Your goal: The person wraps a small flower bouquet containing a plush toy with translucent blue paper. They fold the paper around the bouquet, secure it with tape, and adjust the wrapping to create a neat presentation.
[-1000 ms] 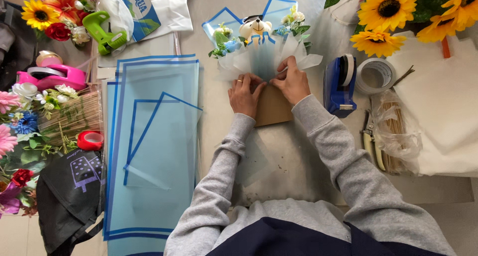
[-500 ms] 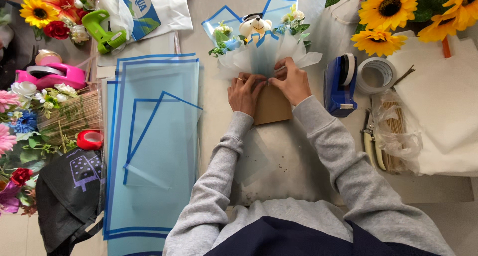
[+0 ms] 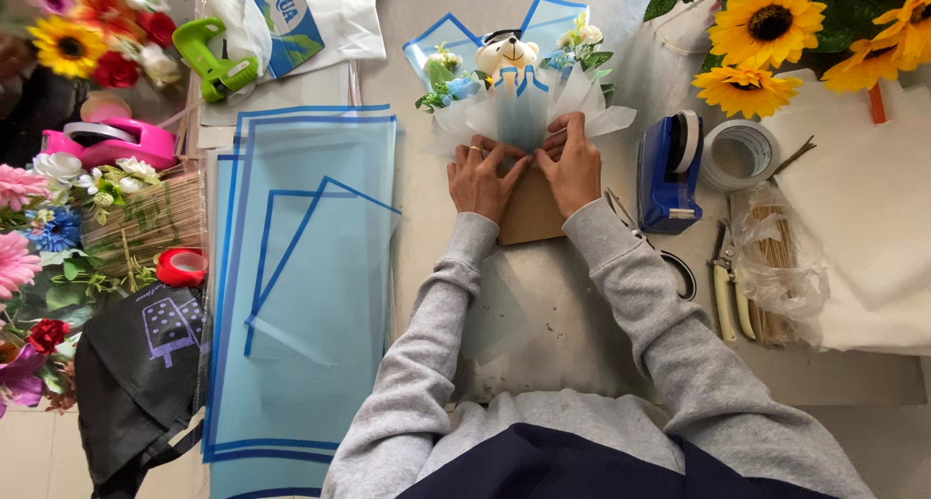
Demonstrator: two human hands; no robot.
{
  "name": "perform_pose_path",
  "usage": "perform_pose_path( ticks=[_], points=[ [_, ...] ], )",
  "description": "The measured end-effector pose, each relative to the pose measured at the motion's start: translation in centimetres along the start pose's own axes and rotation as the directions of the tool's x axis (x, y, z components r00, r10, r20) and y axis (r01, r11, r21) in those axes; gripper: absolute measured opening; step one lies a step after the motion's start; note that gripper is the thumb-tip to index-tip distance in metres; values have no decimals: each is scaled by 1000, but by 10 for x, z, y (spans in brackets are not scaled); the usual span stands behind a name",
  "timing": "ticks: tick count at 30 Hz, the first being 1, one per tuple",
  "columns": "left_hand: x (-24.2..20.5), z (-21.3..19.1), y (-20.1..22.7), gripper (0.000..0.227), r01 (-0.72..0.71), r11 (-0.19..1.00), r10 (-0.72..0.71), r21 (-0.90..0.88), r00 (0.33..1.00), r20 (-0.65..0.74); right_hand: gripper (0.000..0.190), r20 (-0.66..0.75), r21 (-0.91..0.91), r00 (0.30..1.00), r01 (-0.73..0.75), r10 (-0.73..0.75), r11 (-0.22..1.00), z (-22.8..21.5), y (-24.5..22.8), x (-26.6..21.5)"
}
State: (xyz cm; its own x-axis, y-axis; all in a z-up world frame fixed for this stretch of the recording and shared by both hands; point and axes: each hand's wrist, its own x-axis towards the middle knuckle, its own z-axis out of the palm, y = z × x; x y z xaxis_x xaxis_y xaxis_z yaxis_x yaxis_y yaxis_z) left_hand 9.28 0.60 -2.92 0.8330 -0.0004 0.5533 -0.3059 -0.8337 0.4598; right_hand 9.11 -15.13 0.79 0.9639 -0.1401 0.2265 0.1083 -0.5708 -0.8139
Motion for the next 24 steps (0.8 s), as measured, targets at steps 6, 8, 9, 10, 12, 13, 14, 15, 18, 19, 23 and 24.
perform_pose_path(
  ticks=[6,8,9,10,12,13,14,15,18,19,23,24],
  points=[
    [-2,4,5,12,7,999,-9,39,999,48,41,-21,-96,1000,19,-21,995,18,21,2],
    [0,1,6,11,21,999,-23,35,997,71,41,-18,-98,1000,17,-19,995,18,20,2],
    [1,-1,7,11,36,999,-38,33,995,93,40,-14,-99,1000,17,-18,995,18,20,2],
    [1,-3,8,11,37,999,-40,33,995,93,40,-12,-99,1000,18,-19,995,13,16,2],
    [6,-8,9,14,75,997,-78,29,988,131,43,-24,-111,997,67,-70,992,4,6,3],
    [6,-10,10,14,76,997,-79,30,989,126,43,-23,-110,997,72,-75,991,-6,-5,5],
    [5,-12,12,15,77,997,-80,26,988,133,40,-17,-43,994,105,-106,994,-16,-15,5],
    [5,-13,14,16,78,997,-80,22,987,140,37,-13,24,990,137,-137,990,-25,-26,6],
    [4,-13,15,15,111,994,-113,18,982,154,32,-62,36,947,317,-314,948,-57,-56,21],
    [4,-12,15,15,111,994,-112,16,982,155,32,-62,35,948,316,-314,948,-62,-66,26],
    [2,-8,15,20,107,994,-106,3,984,143,43,210,-179,919,372,-334,911,-65,-71,57],
    [3,-7,14,20,108,994,-108,8,983,145,49,316,-285,897,400,-309,871,-60,-65,69]
  ],
)
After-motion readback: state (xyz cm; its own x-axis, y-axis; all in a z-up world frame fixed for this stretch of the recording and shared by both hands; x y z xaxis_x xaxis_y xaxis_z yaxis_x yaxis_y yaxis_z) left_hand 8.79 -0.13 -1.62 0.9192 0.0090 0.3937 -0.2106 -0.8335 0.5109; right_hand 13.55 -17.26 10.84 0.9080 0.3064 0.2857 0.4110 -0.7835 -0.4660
